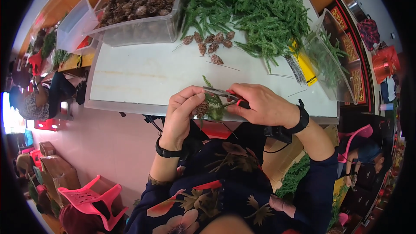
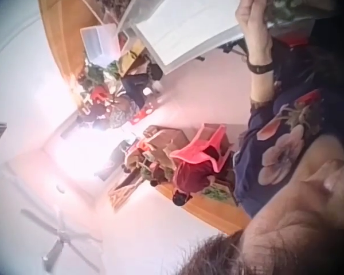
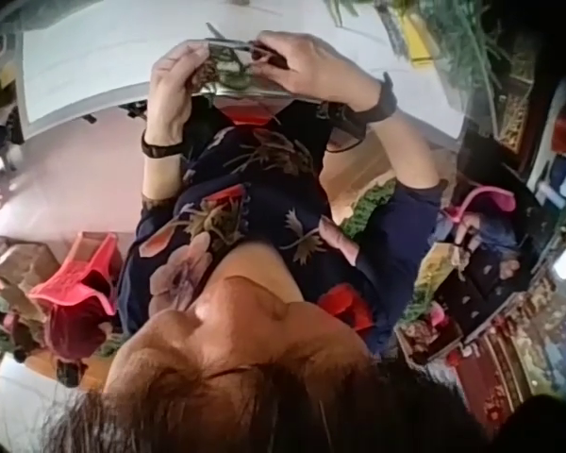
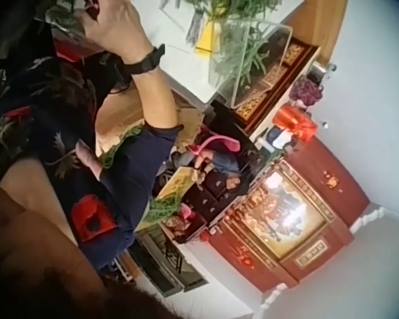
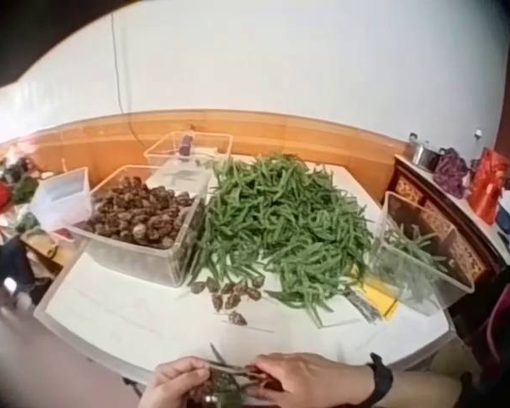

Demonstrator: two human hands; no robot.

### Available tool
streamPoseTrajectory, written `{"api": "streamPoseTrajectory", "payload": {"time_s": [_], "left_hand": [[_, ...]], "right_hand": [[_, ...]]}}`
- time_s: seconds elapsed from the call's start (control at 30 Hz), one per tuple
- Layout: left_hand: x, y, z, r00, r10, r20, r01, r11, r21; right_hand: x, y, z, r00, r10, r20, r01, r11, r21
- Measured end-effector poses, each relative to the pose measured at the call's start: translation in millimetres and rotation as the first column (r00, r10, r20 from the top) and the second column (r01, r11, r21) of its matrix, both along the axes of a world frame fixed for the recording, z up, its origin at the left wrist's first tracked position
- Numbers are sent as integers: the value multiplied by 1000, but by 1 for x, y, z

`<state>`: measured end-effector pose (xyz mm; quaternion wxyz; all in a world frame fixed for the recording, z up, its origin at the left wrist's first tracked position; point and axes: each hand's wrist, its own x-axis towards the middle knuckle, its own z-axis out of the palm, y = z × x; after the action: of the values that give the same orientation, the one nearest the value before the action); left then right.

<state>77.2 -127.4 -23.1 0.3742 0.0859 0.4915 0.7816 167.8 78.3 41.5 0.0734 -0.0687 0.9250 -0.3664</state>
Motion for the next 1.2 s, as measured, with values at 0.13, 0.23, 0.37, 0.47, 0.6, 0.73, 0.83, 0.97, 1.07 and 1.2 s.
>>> {"api": "streamPoseTrajectory", "payload": {"time_s": [0.13,0.23,0.37,0.47,0.6,0.73,0.83,0.97,1.07,1.2], "left_hand": [[8,-13,0,999,-10,-44,8,998,-59],[19,-22,4,996,10,-92,-15,999,-49],[34,-31,0,988,20,-156,-18,1000,15],[46,-33,5,966,68,-248,-69,998,3],[58,-33,10,812,160,-562,-312,932,-185],[63,-24,6,494,280,-823,-576,815,-69],[66,-23,8,440,247,-863,-618,780,-92],[66,-18,10,373,213,-903,-651,754,-91],[65,-16,12,365,202,-909,-660,745,-100],[58,-16,15,523,206,-827,-585,792,-172]], "right_hand": [[7,-14,0,992,-19,-125,31,995,94],[13,-26,4,994,-14,-111,30,989,146],[22,-39,11,994,77,-82,-59,977,204],[30,-49,13,993,65,-99,-41,973,227],[37,-55,3,995,5,-97,5,995,100],[37,-58,1,998,-30,57,24,995,99],[37,-59,3,994,-66,90,53,990,134],[38,-56,1,995,-75,61,71,996,60],[38,-48,-7,998,-36,-51,40,996,76],[37,-34,2,996,-38,-75,42,998,42]]}}
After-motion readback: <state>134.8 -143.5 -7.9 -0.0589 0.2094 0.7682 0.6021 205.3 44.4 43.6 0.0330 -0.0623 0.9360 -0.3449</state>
